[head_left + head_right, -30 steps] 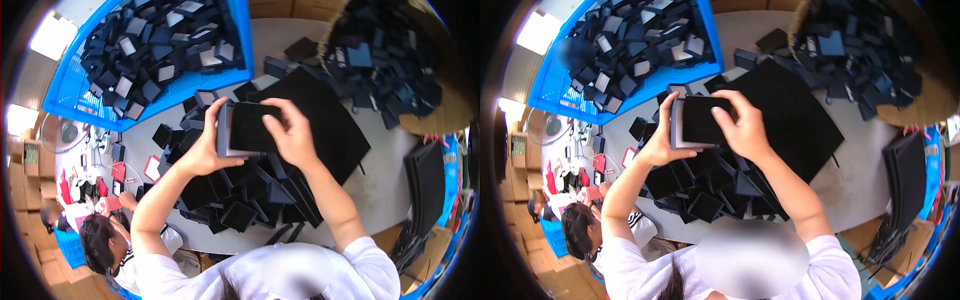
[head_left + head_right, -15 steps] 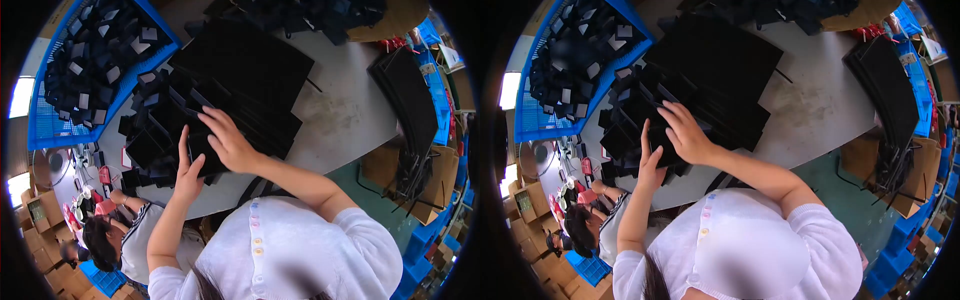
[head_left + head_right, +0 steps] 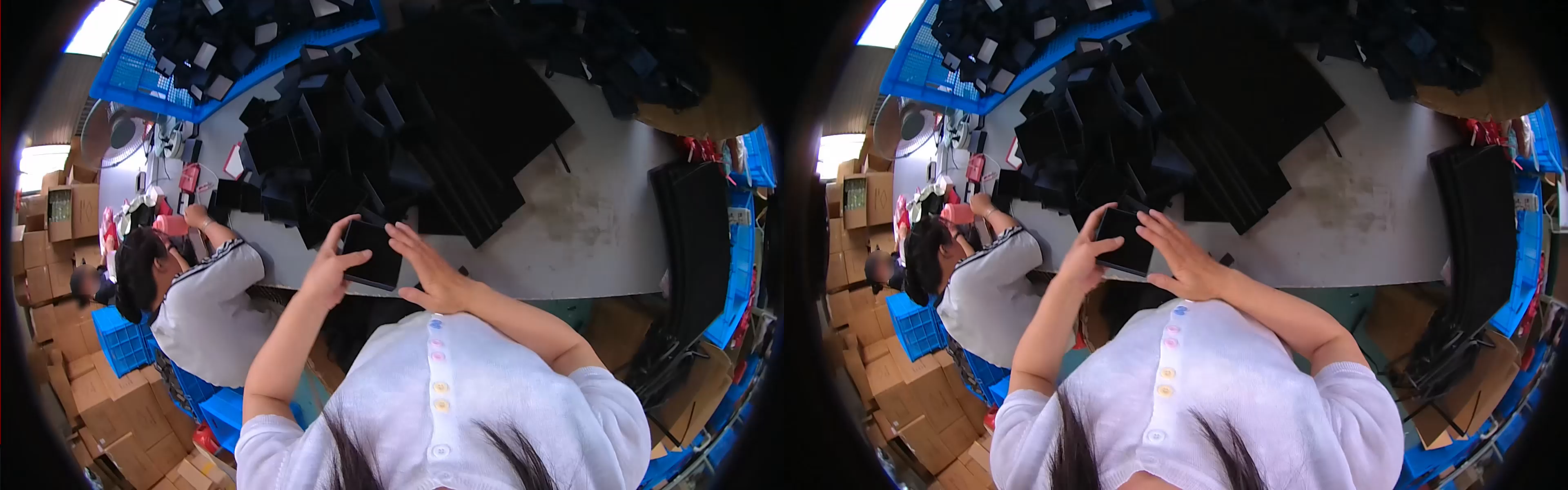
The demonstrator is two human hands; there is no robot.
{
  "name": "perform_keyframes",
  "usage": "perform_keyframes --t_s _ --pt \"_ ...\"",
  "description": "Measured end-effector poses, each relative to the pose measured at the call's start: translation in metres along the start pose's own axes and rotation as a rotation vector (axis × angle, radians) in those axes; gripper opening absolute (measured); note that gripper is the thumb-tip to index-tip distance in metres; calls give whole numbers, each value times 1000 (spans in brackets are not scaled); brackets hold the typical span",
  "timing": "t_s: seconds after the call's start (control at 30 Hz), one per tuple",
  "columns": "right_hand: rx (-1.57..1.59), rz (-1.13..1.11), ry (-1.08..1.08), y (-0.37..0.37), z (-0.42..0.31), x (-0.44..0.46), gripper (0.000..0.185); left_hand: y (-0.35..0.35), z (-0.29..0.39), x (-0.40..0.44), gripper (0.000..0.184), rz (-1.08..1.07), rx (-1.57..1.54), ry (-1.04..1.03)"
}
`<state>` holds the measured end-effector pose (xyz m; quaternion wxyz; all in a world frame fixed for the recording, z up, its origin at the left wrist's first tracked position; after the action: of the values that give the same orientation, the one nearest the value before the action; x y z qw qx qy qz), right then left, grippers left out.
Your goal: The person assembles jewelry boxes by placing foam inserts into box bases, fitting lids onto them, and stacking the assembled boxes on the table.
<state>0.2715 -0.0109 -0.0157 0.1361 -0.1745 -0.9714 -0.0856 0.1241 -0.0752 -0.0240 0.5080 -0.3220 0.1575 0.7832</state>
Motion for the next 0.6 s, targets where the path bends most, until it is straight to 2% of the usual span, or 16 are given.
perform_keyframes --t_s 0.03,0.07,0.1,0.13,0.17,0.2,0.23,0.27,0.3,0.33,0.37,0.4,0.43,0.5,0.53,0.6 --pt "-146 39 23 13 -5 -8 77 12 -3 1 72 36 76 -2" --pt "-286 205 49 41 -4 -15 76 36 8 3 71 153 150 -119" --pt "-254 522 -119 69 23 -39 74 59 21 3 71 270 223 -238" --pt "-378 733 -185 100 35 -62 76 79 43 0 68 397 303 -363" --pt "-464 869 -346 126 62 -86 81 90 64 -7 66 525 384 -483" --pt "-507 940 -456 148 92 -108 87 90 89 -25 65 811 728 -689" --pt "-404 983 -595 167 130 -128 93 75 109 -45 64 1090 1080 -901" --pt "-316 984 -715 180 157 -141 94 62 99 -32 59 787 593 -875" --pt "-318 989 -718 194 162 -143 94 45 78 -12 56 613 567 -807" --pt "-226 894 -774 197 174 -141 93 3 58 6 48 325 464 -594" --pt "-136 802 -817 199 183 -134 92 -36 25 28 48 96 331 -427" --pt "18 737 -877 199 186 -126 88 -68 -15 55 55 -72 215 -250" --pt "17 740 -880 199 174 -121 88 -86 -52 91 72 -49 198 -78" --pt "408 680 -1162 174 174 -120 77 -121 -67 130 90 -83 65 115" --pt "403 688 -1160 174 174 -123 77 -133 -66 137 90 -92 66 112" --pt "658 786 -1043 172 173 -121 70 -156 -58 153 97 -134 -218 100"
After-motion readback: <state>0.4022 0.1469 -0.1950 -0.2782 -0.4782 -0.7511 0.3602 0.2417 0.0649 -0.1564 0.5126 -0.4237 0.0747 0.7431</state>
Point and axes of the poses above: each hand's wrist, its own x-axis towards the middle knuckle, its own y-axis out of the back of the hand, z = x × y, the point moved 8 cm from there along x, towards the middle knuckle, and after that the axes turned 10 degrees about x, right-handed, at the moved point
